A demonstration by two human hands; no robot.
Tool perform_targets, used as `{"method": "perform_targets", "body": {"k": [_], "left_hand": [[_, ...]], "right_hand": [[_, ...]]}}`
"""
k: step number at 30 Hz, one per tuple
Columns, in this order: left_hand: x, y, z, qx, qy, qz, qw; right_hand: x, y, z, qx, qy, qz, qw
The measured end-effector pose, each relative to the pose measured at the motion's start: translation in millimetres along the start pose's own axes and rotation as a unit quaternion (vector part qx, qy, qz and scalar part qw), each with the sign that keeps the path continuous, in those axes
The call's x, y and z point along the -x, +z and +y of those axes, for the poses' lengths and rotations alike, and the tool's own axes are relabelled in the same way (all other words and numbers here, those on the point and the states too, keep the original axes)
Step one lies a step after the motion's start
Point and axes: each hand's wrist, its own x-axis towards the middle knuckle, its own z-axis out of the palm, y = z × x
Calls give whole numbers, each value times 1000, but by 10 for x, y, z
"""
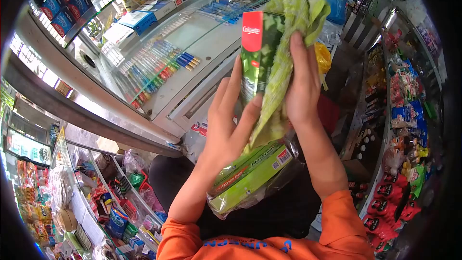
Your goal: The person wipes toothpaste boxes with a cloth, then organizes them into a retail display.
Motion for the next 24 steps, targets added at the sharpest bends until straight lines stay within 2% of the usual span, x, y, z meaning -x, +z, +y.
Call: {"method": "perform_targets", "body": {"k": [1,2,4,5,7,9,11,12,15,17,19,20,21,22,24], "left_hand": [[11,35,-33,17,13,11,1000],[17,47,-51,61,-14,29,998],[8,15,-169,175,-46,93,979],[-8,-24,-247,245,-52,139,958],[-97,-159,27,330,-110,186,919],[-125,-258,-64,294,-116,217,924],[-141,-227,-42,256,-151,202,933],[-122,-139,-64,211,-152,198,945],[-94,-51,69,135,-67,74,986],[-60,26,57,128,-45,56,989],[-41,42,123,125,-18,34,991],[-26,9,210,96,-24,6,995],[-15,-12,264,67,-30,-21,997],[-10,-10,263,56,-7,-33,998],[-7,-13,258,9,25,-33,999]], "right_hand": [[71,51,41,15,-18,-10,1000],[152,77,91,29,-35,-20,999],[351,42,286,133,-89,-121,980],[500,45,292,162,-52,-168,971],[698,9,418,191,-92,-258,943],[817,-65,499,206,-106,-297,926],[937,-187,600,219,-114,-336,909],[988,-248,647,216,-101,-310,920],[946,-321,571,190,-59,-268,943],[792,-238,422,28,42,-154,987],[604,-317,546,3,28,-132,991],[530,-405,538,221,-131,-102,961],[455,-475,527,424,-278,-65,860],[340,-509,498,425,-279,-62,859],[149,-510,388,555,-450,-33,699]]}}
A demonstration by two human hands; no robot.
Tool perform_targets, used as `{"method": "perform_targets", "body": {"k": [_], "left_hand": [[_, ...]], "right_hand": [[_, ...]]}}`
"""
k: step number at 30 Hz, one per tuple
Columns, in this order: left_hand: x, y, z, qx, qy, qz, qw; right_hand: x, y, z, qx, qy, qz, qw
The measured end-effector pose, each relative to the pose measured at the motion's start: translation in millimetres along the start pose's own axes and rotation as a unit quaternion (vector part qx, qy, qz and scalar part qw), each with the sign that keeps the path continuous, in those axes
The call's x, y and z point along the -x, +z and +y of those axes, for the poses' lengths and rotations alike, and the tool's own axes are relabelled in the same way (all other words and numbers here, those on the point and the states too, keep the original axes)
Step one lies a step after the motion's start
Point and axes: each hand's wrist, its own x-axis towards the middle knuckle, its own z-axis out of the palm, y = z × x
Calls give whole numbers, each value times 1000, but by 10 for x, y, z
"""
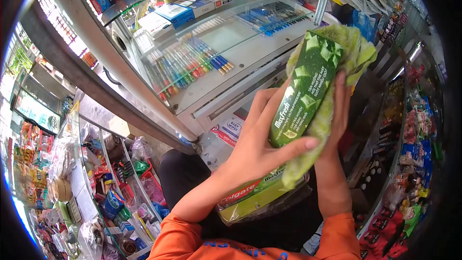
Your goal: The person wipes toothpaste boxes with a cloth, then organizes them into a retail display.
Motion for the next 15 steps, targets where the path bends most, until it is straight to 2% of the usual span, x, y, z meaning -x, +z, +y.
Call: {"method": "perform_targets", "body": {"k": [2,3,4,5,7,8,9,10,11,13,15], "left_hand": [[13,-19,-3,-1,21,19,1000],[36,-68,-31,11,-6,28,1000],[49,-103,-56,23,-32,35,999],[76,-59,-56,105,-74,102,986],[67,-163,-112,130,-76,132,980],[64,-189,-32,231,-95,166,954],[36,-230,-98,149,-12,221,964],[23,-262,-111,193,-3,247,950],[-9,-313,-98,234,8,275,933],[-23,-473,-82,195,38,277,940],[-16,-568,-23,183,9,242,953]], "right_hand": [[-96,-44,-60,-35,9,-10,999],[-130,-47,-111,-69,22,-21,997],[-111,29,-219,-156,86,19,984],[-118,-22,-302,-192,66,-15,979],[-147,37,-522,-170,-11,27,985],[-164,35,-618,-171,-15,26,985],[-184,16,-718,-365,132,-51,920],[-194,-4,-799,-535,268,-131,790],[-191,-28,-824,-545,259,-138,786],[-163,-64,-824,-427,128,-214,869],[-68,4,-868,-463,127,-206,853]]}}
